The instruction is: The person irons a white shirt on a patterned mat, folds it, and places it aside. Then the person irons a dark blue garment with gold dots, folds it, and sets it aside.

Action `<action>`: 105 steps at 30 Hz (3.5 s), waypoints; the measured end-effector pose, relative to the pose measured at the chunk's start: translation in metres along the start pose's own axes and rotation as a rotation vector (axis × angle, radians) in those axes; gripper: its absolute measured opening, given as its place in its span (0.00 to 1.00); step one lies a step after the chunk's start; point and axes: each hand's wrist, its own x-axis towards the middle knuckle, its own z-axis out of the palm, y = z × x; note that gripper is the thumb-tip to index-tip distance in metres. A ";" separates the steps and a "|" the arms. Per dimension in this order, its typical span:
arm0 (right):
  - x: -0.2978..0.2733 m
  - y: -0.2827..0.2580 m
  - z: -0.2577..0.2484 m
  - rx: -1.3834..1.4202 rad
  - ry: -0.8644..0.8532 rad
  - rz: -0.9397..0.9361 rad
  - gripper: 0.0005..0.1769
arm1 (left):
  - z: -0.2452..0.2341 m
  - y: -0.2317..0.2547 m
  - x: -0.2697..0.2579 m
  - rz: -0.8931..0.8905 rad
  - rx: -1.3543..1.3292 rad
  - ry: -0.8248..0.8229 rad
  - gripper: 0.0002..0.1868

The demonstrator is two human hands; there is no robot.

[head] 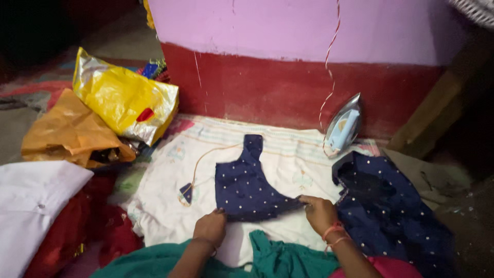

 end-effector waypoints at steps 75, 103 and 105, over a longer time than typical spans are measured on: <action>0.179 -0.132 0.112 0.367 -0.069 0.210 0.19 | -0.076 0.004 0.061 -0.129 0.130 -0.462 0.49; 0.002 -0.150 0.058 0.330 -0.220 0.473 0.24 | -0.108 -0.006 0.042 -0.306 -0.023 -0.289 0.35; 0.026 -0.148 0.064 0.233 -0.168 0.338 0.26 | -0.109 -0.004 0.049 -0.304 -0.040 -0.257 0.37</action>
